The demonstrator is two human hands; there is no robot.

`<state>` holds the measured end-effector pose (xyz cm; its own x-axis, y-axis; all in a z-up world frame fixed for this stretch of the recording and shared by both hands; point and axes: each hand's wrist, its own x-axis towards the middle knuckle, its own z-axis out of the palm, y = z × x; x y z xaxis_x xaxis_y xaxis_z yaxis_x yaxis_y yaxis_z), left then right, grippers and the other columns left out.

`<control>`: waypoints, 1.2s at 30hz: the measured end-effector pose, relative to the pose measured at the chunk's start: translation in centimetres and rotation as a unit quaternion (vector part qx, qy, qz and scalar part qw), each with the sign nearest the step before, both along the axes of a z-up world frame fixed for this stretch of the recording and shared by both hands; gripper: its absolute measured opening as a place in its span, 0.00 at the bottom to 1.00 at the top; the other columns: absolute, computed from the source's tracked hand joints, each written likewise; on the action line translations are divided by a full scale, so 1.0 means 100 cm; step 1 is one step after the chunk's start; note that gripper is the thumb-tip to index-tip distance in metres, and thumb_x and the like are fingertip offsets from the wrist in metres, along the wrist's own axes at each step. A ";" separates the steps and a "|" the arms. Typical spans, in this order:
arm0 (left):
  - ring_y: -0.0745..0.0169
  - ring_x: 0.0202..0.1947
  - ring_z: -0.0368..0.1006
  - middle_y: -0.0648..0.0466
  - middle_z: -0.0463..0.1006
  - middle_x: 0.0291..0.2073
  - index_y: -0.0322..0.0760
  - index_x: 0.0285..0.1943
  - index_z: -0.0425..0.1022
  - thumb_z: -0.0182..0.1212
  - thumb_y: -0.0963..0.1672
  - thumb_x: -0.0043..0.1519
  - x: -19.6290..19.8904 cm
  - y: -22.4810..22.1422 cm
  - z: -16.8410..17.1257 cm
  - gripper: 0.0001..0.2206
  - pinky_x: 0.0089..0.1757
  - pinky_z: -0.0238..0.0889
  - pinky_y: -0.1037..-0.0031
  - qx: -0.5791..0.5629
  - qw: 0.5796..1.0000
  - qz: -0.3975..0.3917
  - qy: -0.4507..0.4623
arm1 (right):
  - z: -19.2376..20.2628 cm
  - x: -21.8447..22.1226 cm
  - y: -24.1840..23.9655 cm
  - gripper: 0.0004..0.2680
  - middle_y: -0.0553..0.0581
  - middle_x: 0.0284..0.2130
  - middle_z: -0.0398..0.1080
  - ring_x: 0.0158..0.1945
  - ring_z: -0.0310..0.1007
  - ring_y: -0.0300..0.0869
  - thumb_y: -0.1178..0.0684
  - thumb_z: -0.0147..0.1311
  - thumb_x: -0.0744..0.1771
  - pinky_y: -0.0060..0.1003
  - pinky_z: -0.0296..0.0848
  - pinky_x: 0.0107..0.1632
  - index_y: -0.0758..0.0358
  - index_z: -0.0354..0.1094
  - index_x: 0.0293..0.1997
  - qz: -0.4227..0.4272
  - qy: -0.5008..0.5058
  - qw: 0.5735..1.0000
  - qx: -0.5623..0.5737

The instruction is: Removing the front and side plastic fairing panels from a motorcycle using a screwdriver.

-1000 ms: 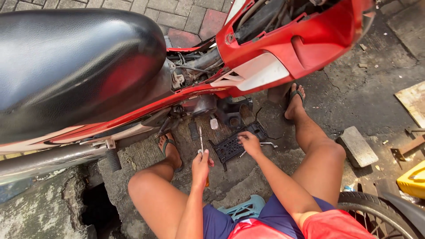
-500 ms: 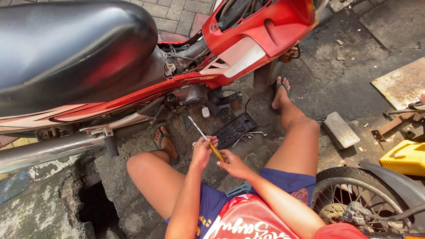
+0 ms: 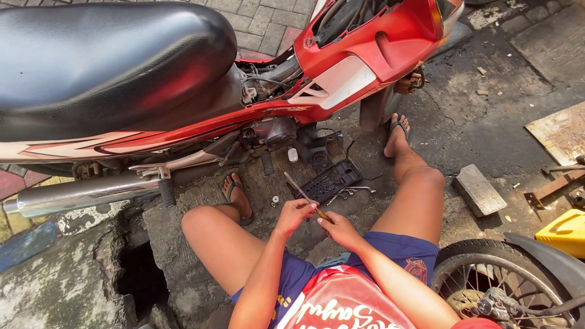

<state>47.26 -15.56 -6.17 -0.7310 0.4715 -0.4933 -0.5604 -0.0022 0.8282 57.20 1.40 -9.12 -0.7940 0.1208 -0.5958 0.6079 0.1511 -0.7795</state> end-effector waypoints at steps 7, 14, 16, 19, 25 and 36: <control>0.55 0.34 0.82 0.38 0.85 0.34 0.28 0.38 0.86 0.68 0.45 0.63 -0.010 -0.001 0.035 0.11 0.44 0.78 0.68 0.003 0.992 0.123 0.013 | -0.003 -0.018 -0.004 0.13 0.58 0.28 0.80 0.35 0.81 0.48 0.43 0.60 0.64 0.41 0.78 0.42 0.62 0.77 0.44 0.108 -0.023 0.989 0.097; 0.40 0.46 0.82 0.29 0.81 0.50 0.21 0.60 0.73 0.48 0.42 0.72 -0.024 -0.008 0.017 0.16 0.52 0.74 0.57 0.064 0.981 0.182 0.011 | -0.018 -0.032 -0.011 0.15 0.64 0.40 0.78 0.49 0.79 0.57 0.42 0.58 0.65 0.48 0.74 0.52 0.63 0.76 0.49 0.190 -0.046 0.968 0.159; 0.38 0.47 0.81 0.28 0.81 0.49 0.21 0.60 0.71 0.45 0.42 0.73 -0.026 -0.010 0.008 0.16 0.53 0.74 0.56 0.046 0.980 0.195 0.009 | -0.019 -0.037 -0.014 0.14 0.63 0.33 0.76 0.44 0.78 0.58 0.42 0.62 0.64 0.47 0.73 0.45 0.62 0.75 0.42 0.170 -0.028 0.973 0.152; 0.41 0.45 0.82 0.31 0.82 0.48 0.25 0.59 0.73 0.46 0.43 0.73 -0.030 -0.009 0.008 0.15 0.51 0.75 0.58 0.045 0.979 0.197 -0.002 | -0.005 -0.042 -0.018 0.11 0.56 0.27 0.74 0.37 0.78 0.51 0.41 0.62 0.63 0.41 0.71 0.41 0.56 0.76 0.37 0.114 -0.021 0.985 0.128; 0.44 0.35 0.85 0.33 0.85 0.40 0.26 0.50 0.82 0.54 0.47 0.71 -0.037 -0.006 0.034 0.17 0.40 0.80 0.65 -0.029 0.984 0.178 0.004 | -0.007 -0.042 -0.017 0.12 0.59 0.23 0.71 0.32 0.74 0.51 0.42 0.60 0.64 0.41 0.69 0.37 0.60 0.75 0.31 0.062 0.001 0.993 0.099; 0.41 0.36 0.84 0.29 0.79 0.51 0.22 0.71 0.57 0.33 0.38 0.73 -0.034 0.008 0.037 0.19 0.38 0.83 0.64 -0.073 0.972 0.173 0.139 | -0.008 -0.046 -0.019 0.12 0.62 0.24 0.73 0.34 0.76 0.53 0.40 0.60 0.64 0.43 0.70 0.38 0.58 0.75 0.31 0.038 -0.013 0.993 0.111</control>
<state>43.85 -14.79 -2.49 -0.9480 0.1138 -0.2972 -0.3013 -0.0208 0.9533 52.63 -0.52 -9.96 -0.7901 0.1925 -0.5819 0.6083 0.3631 -0.7058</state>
